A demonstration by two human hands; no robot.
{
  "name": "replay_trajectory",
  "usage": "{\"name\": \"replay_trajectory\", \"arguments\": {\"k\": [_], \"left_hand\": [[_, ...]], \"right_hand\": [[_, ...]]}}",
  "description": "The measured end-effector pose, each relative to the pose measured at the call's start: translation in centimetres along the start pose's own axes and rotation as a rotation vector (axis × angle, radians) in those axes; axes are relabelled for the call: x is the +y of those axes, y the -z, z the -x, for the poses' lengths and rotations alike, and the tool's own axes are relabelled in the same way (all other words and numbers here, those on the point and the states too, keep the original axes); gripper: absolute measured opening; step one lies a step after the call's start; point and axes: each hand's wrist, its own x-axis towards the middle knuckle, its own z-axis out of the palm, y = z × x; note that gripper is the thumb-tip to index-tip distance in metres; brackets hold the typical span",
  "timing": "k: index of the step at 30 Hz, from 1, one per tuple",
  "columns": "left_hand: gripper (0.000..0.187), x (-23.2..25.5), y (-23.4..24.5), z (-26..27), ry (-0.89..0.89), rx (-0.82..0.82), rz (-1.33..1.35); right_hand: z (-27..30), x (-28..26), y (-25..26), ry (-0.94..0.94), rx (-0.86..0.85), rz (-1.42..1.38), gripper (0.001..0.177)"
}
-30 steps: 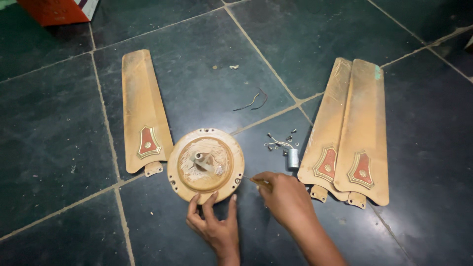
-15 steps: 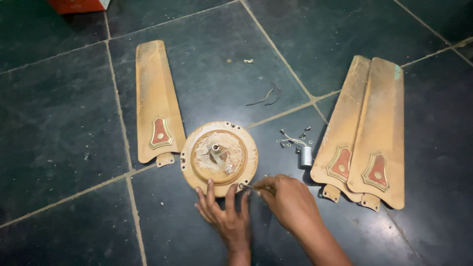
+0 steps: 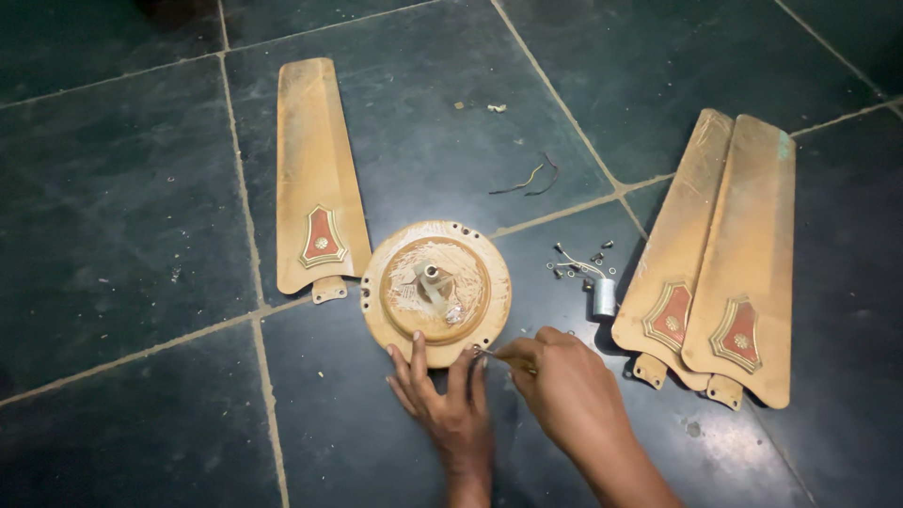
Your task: The person assembles an electric fan by attaching a fan blade to the central hub using a screwdriver. They insert screws and tighten them to secure the blade in place.
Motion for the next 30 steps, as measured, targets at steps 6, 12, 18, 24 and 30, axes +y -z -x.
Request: {"name": "replay_trajectory", "arguments": {"k": [6,12,18,24,30], "left_hand": [[0.02,-0.3,-0.5,0.3,-0.016,0.027,0.0],[0.015,-0.3,-0.5,0.3,-0.043,-0.009,-0.022],[0.031,-0.1,-0.4,0.3,-0.036,0.074,0.043],[0.059,-1.1,0.1,0.0,0.265,0.348,0.361],[0.071,-2.9,-1.5,-4.6,0.583,0.131,0.766]], "right_hand": [[0.4,0.0,-1.5,-0.072,-0.037,0.052,0.029],[0.8,-0.4,-3.5,-0.061,-0.026,0.118,0.034],[1.0,-1.2,-3.6,-0.156,-0.084,0.217,0.028],[1.0,-2.1,-2.8,-0.211,-0.109,0.199,0.031],[1.2,-1.8,-3.5,-0.214,-0.139,0.205,0.033]]}}
